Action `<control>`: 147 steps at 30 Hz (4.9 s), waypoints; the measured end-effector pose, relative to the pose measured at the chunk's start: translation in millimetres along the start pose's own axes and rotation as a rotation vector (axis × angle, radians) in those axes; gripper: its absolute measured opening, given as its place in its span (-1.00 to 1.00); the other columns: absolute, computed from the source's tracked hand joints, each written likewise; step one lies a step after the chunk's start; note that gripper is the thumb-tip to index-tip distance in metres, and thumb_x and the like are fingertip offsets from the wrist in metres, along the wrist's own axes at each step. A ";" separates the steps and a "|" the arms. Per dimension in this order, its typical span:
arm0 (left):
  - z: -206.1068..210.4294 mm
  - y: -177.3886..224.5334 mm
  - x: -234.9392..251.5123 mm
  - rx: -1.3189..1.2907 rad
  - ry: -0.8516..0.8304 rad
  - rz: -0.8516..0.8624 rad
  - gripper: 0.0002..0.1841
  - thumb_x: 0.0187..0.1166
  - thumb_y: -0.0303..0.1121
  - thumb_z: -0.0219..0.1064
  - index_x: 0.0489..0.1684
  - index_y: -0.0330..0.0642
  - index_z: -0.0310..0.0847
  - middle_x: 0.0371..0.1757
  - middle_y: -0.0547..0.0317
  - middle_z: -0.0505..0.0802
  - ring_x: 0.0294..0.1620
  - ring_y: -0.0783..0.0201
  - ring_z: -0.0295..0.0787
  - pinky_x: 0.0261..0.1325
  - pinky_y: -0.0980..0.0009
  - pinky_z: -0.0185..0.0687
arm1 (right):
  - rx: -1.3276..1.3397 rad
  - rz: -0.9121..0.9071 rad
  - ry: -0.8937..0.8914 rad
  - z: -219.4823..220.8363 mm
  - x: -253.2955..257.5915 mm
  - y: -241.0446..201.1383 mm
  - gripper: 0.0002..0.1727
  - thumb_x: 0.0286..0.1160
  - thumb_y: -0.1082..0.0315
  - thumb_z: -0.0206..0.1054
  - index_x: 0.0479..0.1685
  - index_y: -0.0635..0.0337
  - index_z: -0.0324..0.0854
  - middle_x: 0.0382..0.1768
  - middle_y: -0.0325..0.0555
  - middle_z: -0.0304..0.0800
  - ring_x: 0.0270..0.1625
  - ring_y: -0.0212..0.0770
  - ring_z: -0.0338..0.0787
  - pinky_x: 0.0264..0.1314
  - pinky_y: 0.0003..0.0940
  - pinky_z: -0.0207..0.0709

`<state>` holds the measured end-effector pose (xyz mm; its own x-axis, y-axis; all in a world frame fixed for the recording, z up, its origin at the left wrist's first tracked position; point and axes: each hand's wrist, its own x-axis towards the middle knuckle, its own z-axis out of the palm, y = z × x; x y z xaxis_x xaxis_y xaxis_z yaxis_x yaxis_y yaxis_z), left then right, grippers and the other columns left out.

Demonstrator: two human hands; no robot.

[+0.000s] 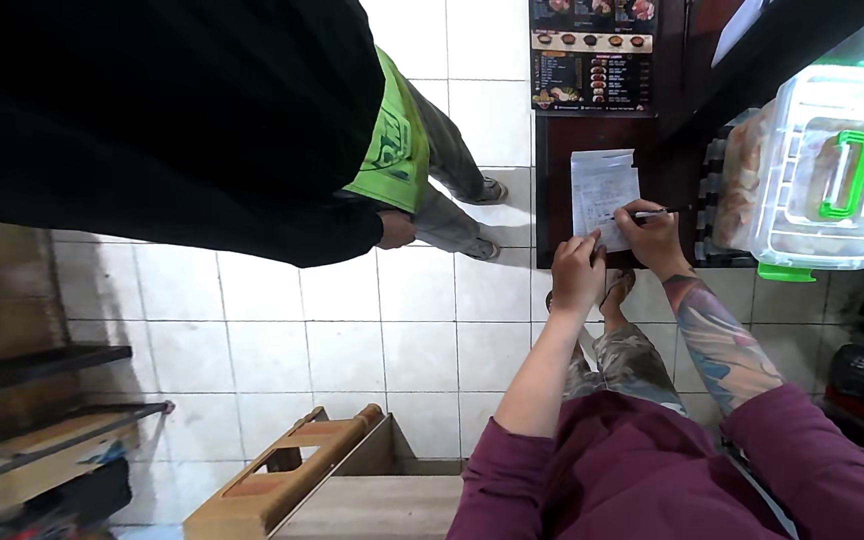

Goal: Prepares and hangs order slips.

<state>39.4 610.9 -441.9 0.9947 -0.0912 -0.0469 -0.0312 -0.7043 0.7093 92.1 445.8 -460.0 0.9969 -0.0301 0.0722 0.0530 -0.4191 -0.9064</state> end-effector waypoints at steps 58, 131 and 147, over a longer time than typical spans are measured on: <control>3.7 -1.6 0.3 -0.019 0.086 0.020 -0.79 0.53 -0.37 0.46 0.04 -0.18 0.86 0.04 0.05 0.91 0.16 0.08 0.81 0.32 0.14 0.69 | -0.081 -0.020 -0.132 -8.3 -16.2 -13.3 -0.81 0.64 0.28 0.35 -0.11 0.24 0.77 -0.27 -0.11 0.83 -0.28 -0.44 0.78 -0.13 -0.43 0.71; 9.0 -6.7 -1.2 -0.092 0.121 0.019 -0.82 0.64 -0.32 0.39 0.04 -0.10 0.86 -0.02 0.06 0.89 0.10 0.08 0.81 0.25 0.08 0.70 | -0.009 0.123 0.014 0.0 -12.0 -14.6 -0.82 0.58 0.30 0.35 -0.23 0.22 0.80 -0.37 -0.20 0.82 -0.37 -0.45 0.72 -0.22 -0.41 0.64; -6.8 -4.8 -54.3 -1.191 -0.006 -0.407 -0.54 0.75 -0.48 0.16 0.64 -0.12 0.45 0.14 0.01 0.79 -0.05 0.23 0.75 0.15 0.27 0.72 | -0.401 0.064 -0.057 -60.4 -27.0 -18.5 -0.27 0.83 0.42 -0.08 0.97 -0.10 -0.20 0.94 -0.12 -0.15 0.93 0.06 -0.06 0.82 0.28 0.09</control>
<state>-13.8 624.0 -438.0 0.9110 -0.0228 -0.4118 0.3877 0.3882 0.8361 60.8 399.5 -420.1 0.9997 -0.0222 -0.0124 -0.0248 -0.7387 -0.6736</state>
